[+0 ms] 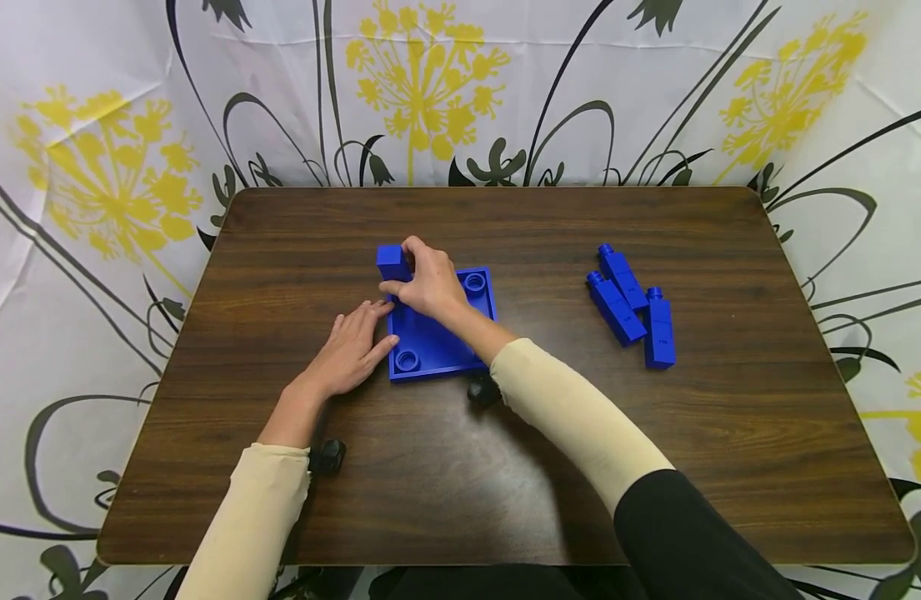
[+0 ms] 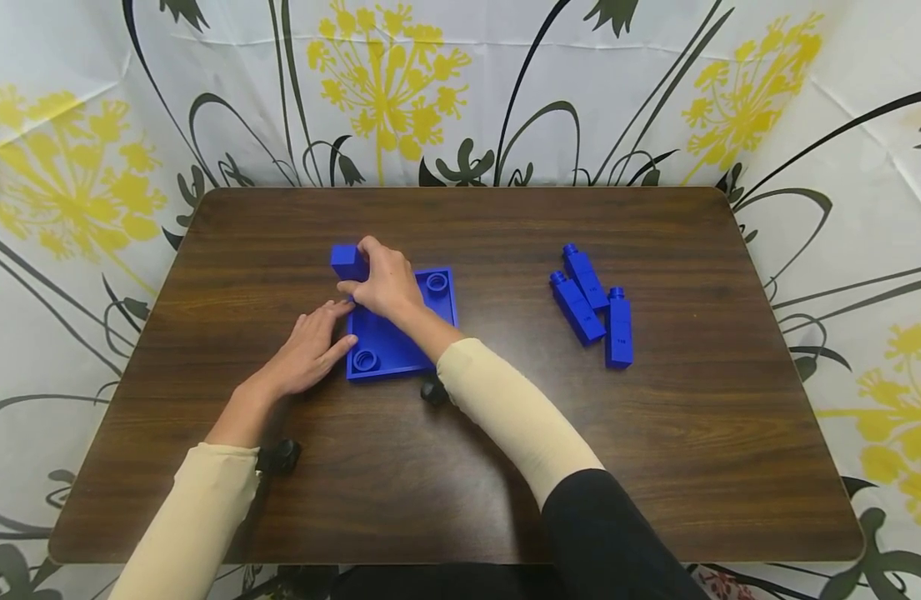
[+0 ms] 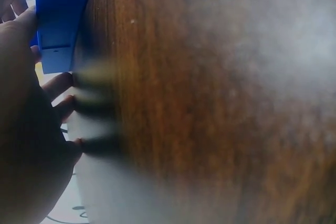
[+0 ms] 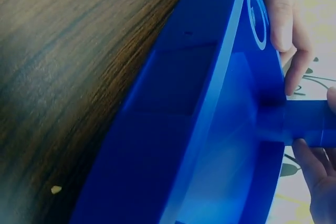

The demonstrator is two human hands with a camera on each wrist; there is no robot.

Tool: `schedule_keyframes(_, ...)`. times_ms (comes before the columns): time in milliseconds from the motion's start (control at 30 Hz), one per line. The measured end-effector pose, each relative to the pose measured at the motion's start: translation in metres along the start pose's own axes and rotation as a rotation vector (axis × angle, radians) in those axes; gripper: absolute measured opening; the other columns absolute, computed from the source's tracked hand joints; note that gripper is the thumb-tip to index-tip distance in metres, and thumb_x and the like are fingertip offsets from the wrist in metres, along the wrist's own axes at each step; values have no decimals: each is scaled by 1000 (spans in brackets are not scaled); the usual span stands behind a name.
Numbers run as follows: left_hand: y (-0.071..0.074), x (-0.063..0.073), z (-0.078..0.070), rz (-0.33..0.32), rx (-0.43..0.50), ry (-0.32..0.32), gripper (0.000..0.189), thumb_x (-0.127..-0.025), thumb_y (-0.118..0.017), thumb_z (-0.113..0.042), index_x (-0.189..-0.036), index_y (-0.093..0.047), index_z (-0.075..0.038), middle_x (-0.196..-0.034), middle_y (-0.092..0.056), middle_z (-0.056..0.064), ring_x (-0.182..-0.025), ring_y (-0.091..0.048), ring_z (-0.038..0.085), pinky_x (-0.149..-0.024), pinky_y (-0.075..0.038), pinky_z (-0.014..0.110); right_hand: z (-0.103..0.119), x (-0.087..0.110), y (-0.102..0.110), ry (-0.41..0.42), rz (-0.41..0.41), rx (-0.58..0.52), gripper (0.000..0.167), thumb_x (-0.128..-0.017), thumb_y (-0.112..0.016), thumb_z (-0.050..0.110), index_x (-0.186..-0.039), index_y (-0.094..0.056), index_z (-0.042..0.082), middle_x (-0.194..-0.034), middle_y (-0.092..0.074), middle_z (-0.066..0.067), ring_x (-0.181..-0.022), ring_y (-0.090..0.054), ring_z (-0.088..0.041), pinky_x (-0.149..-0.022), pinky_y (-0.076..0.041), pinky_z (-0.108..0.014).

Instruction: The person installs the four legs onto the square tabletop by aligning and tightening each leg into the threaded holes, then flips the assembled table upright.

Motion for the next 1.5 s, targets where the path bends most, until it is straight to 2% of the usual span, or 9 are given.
schedule_keyframes(233, 0, -1, 0, 6, 9, -3, 64, -104, -37, -50, -155, -20, -15, -161, -19, 12, -149, -5, 34, -113, -1, 62, 1, 2, -1, -14, -9, -14, 46, -82, -81, 36, -111, -54, 12, -95, -62, -1, -84, -58, -15, -73, -46, -28)
schedule_keyframes(367, 1, -2, 0, 9, 13, -3, 64, -104, -37, -50, -155, -20, -15, -161, -19, 13, -149, -5, 35, -112, -1, 63, 1, 3, 0, -13, 14, -28, 47, -83, -80, 34, -116, -54, 11, -102, -64, -4, -91, -61, -17, -78, -48, -29)
schedule_keyframes(600, 0, 0, 1, 1, 10, -3, 64, -104, -38, -49, -155, -20, -16, -161, -20, 14, -148, -7, 36, -112, -2, 64, -1, 5, 3, -18, 68, -114, 47, -86, -77, 22, -127, -57, 9, -120, -66, -8, -115, -61, -22, -96, -46, -32)
schedule_keyframes(800, 1, 0, -1, -9, 9, -8, 63, -104, -38, -49, -154, -21, -15, -160, -21, 14, -148, -7, 36, -112, -2, 63, -2, 12, 9, -49, 126, -169, 60, -88, -75, 19, -141, -49, 10, -134, -59, -9, -124, -56, -22, -101, -43, -33)
schedule_keyframes(933, 1, 0, -1, -17, 13, -14, 62, -104, -37, -47, -154, -22, -15, -160, -22, 15, -148, -8, 36, -112, -2, 64, -4, 21, 20, -80, 134, -259, 62, -88, -75, 15, -143, -47, 11, -137, -57, -10, -126, -55, -21, -103, -42, -35)
schedule_keyframes(1067, 0, 1, 0, -31, 12, -21, 61, -105, -38, -46, -154, -23, -15, -159, -23, 16, -148, -10, 37, -112, -3, 64, -10, 37, 41, -91, 86, -386, 54, -87, -75, 10, -137, -53, 6, -130, -61, -15, -119, -60, -26, -99, -46, -38)
schedule_keyframes(1233, 0, 2, 1, -33, 7, -23, 61, -104, -38, -46, -154, -23, -16, -159, -22, 15, -148, -10, 36, -112, -2, 63, -27, 68, 78, -97, -1, -485, 39, -86, -75, 4, -122, -63, -1, -113, -68, -21, -101, -68, -28, -84, -53, -33)
schedule_keyframes(1367, -1, 2, 2, -32, 8, -26, 61, -104, -38, -47, -155, -23, -16, -159, -22, 15, -148, -9, 35, -112, -2, 63, -54, 97, 113, -147, -134, -432, 33, -85, -76, 6, -116, -66, 0, -106, -70, -18, -93, -69, -25, -76, -52, -26)
schedule_keyframes(1500, -1, 1, 2, -34, 13, -25, 61, -104, -38, -47, -155, -23, -16, -160, -22, 14, -148, -9, 35, -112, -1, 63, -83, 128, 146, -225, -277, -293, 32, -86, -77, 12, -115, -67, 3, -103, -70, -13, -89, -66, -24, -69, -49, -22)
Point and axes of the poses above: each hand's wrist, its own x-axis away from the middle knuckle, its own y-axis out of the back of the hand, z = x × y, the point moved 3 cm from there along -x, towards the middle knuckle
